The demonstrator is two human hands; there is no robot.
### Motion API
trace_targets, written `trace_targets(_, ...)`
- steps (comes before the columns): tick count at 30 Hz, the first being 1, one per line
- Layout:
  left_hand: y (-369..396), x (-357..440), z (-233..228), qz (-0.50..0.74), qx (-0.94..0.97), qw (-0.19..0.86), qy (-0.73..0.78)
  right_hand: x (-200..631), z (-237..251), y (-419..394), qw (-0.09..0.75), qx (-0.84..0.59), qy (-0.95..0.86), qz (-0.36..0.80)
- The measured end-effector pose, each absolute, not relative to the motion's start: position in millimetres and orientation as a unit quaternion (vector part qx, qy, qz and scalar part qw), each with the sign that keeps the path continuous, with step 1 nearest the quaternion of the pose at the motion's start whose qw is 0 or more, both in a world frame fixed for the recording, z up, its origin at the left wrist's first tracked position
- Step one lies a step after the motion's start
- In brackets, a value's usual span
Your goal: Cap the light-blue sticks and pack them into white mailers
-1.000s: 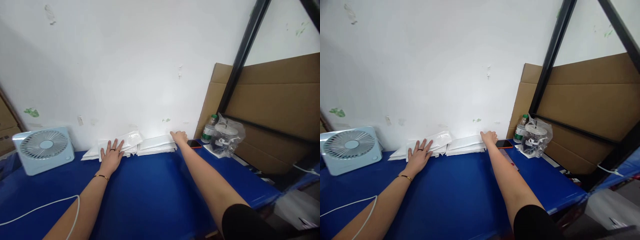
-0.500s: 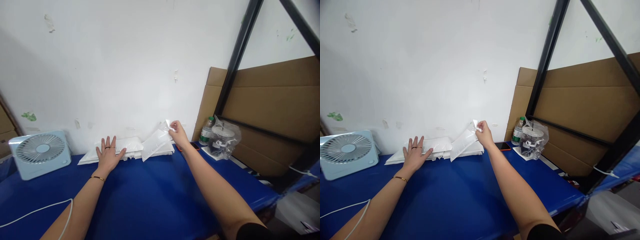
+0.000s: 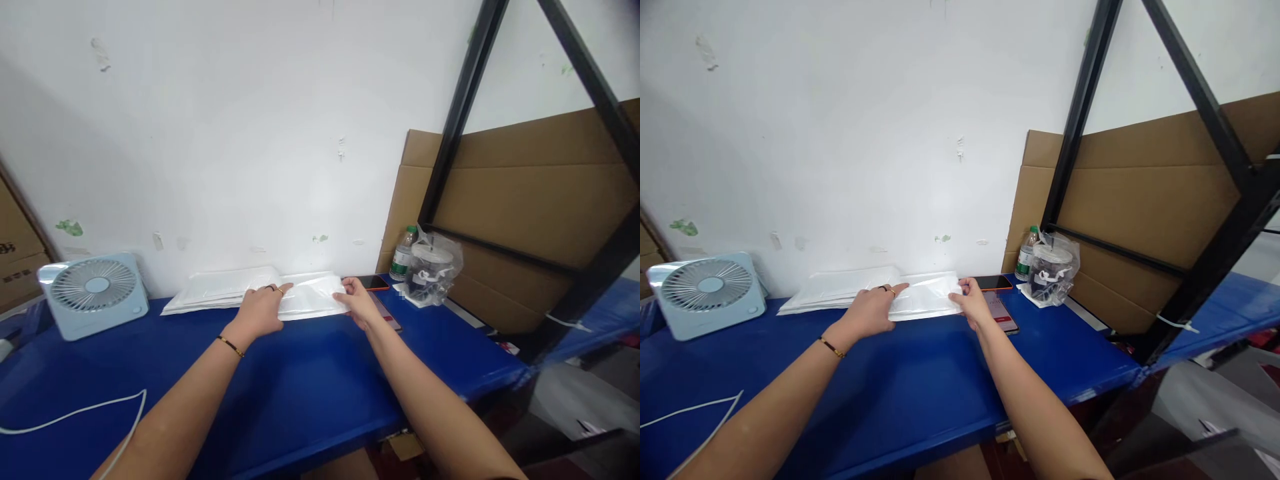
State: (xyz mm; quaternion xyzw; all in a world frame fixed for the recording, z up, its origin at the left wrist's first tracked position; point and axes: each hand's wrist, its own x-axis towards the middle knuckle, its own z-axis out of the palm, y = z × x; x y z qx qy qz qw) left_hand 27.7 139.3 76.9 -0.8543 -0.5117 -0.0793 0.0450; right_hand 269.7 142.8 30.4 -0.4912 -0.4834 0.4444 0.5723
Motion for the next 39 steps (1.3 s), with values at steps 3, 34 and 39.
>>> trace_targets(3,134.8,19.0,90.1,0.016,-0.845,0.069,-0.531,273.3,6.9,145.9,0.513,-0.536,-0.479,0.469)
trace_targets(34,92.1,-33.7,186.9,0.186,-0.77,0.094,-0.603,279.1,5.5,125.7,0.344,-0.475,-0.772,0.245)
trace_targets(39,91.5,-62.5,165.6,0.175,-0.767,0.061,-0.614,222.0,10.2,119.8,0.222,-0.4,-0.874,0.165)
